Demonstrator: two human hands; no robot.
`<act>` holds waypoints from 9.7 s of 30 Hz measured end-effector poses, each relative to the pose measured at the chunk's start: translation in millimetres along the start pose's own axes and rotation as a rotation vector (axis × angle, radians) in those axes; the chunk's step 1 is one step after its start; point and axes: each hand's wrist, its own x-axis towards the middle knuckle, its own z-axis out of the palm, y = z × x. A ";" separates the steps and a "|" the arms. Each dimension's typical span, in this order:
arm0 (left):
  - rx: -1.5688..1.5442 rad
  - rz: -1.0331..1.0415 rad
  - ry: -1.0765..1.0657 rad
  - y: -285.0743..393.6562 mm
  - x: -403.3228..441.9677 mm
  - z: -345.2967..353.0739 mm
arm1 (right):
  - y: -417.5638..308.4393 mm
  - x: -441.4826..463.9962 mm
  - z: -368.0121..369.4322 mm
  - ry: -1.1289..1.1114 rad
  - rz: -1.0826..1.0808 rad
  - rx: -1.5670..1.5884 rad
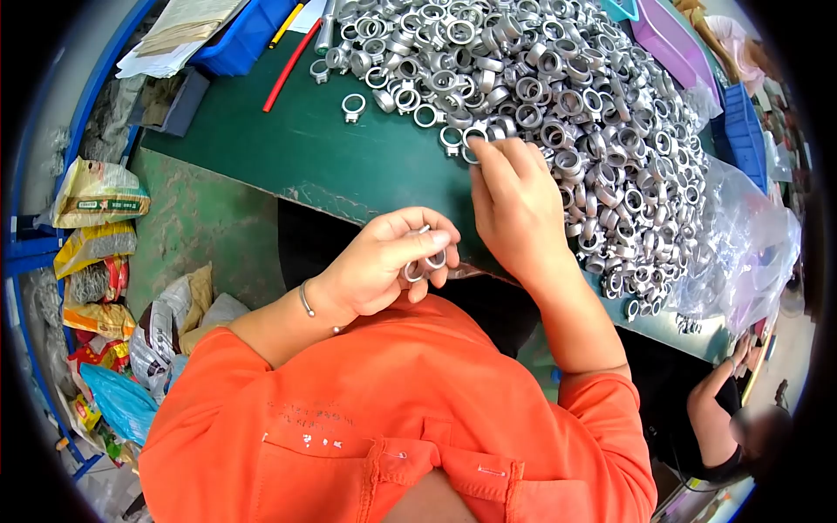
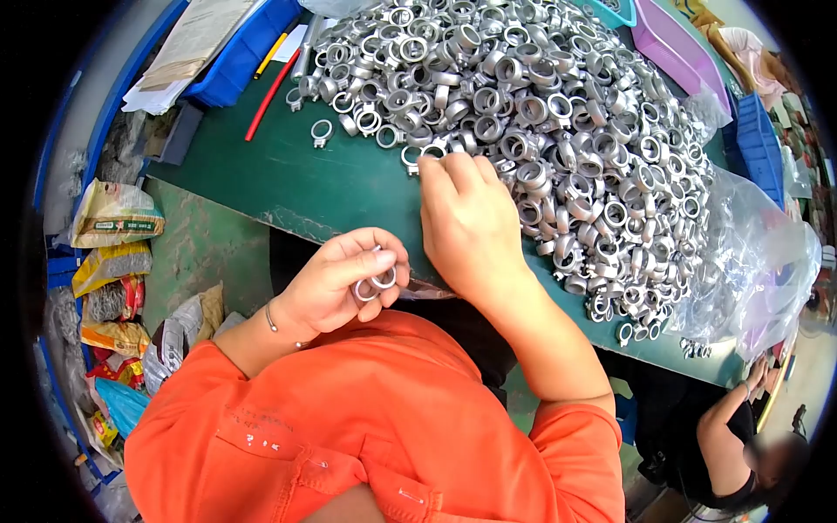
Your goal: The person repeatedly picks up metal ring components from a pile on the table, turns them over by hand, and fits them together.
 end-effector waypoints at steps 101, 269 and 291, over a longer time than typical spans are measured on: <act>-0.136 0.013 0.023 6.5 6.8 -2.0 | -15.9 -34.3 -4.7 -0.027 -0.225 0.674; 0.557 0.363 0.125 2.7 5.7 0.7 | -20.4 -61.1 11.3 0.126 0.229 0.619; 0.461 0.311 0.121 3.3 6.4 5.0 | -19.5 -60.2 8.9 0.167 0.172 0.671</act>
